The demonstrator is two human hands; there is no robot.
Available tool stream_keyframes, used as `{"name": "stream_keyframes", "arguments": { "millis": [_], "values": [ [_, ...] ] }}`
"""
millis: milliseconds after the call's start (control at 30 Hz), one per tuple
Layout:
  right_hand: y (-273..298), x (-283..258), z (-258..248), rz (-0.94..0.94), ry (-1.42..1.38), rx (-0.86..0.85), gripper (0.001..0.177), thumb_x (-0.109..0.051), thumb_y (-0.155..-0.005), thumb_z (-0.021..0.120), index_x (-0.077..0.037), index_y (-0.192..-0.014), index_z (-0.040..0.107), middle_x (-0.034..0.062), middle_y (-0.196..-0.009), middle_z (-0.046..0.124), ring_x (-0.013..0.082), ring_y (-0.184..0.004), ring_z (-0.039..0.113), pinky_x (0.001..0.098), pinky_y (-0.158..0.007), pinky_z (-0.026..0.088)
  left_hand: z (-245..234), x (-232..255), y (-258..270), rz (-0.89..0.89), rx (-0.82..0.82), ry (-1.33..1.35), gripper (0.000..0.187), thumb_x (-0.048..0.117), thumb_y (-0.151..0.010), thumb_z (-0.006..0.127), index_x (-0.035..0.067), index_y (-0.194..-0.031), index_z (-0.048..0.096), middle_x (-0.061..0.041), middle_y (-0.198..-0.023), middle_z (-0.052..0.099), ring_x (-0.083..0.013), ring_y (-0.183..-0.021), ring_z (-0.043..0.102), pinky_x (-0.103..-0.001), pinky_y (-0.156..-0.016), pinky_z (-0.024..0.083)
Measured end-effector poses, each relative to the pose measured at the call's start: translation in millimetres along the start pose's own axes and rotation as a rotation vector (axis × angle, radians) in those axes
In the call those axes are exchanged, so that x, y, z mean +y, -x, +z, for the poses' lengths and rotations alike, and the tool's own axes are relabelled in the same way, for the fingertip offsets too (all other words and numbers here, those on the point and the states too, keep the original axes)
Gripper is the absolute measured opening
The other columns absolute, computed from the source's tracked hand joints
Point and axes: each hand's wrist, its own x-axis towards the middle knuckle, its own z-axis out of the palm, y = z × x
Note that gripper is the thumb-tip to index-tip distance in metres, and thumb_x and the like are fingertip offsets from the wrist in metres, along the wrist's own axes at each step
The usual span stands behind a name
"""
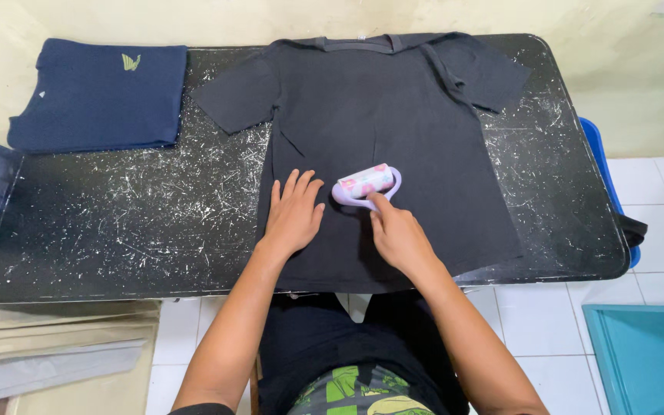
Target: The person uses a lint roller to remove lint from a black t-shirt laid flat on a table. They roll the adhesive roller over the front and back of the shirt, then fold the shirt and place it on a stack of other folded shirts.
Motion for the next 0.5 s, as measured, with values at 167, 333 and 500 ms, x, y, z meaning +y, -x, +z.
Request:
{"name": "stream_keyframes", "arguments": {
  "millis": [167,333,500],
  "values": [
    [61.4,1.2,-23.7,0.039,-0.013,-0.076,0.033,-0.013,-0.097,0.055,-0.008,-0.128,0.059,0.0272,-0.086,0.071,0.0469,-0.086,0.069,0.053,-0.075,0.052,3.5,5.3,-5.7,-0.047,-0.028,-0.045,0.048,0.02,-0.091,0.064,0.006,-0.136,0.055,-0.014,-0.153,0.044,-0.0378,-0.148,0.031,-0.064,-0.117,0.022],
    [106.5,5.8,-57.0,0.261,0.003,-0.235,0.036,-0.018,-0.094,0.056,-0.015,-0.129,0.062,0.0223,-0.075,0.072,0.0405,-0.078,0.073,0.0469,-0.074,0.054,17.6,18.4,-24.8,-0.037,-0.026,-0.038,0.051,0.026,-0.093,0.065,0.002,-0.137,0.053,-0.019,-0.152,0.043,-0.0422,-0.15,0.03,-0.062,-0.121,0.024],
    [61.5,30.3,-52.7,0.233,-0.076,0.019,0.036,-0.018,-0.095,0.058,-0.011,-0.131,0.062,0.0242,-0.072,0.068,0.0437,-0.072,0.07,0.0483,-0.069,0.053,34.2,41.0,-37.3,0.105,-0.058,-0.032,0.065,0.039,-0.097,0.057,0.007,-0.152,0.042,-0.019,-0.162,0.031,-0.0448,-0.152,0.02,-0.066,-0.118,0.017]
  ]
}}
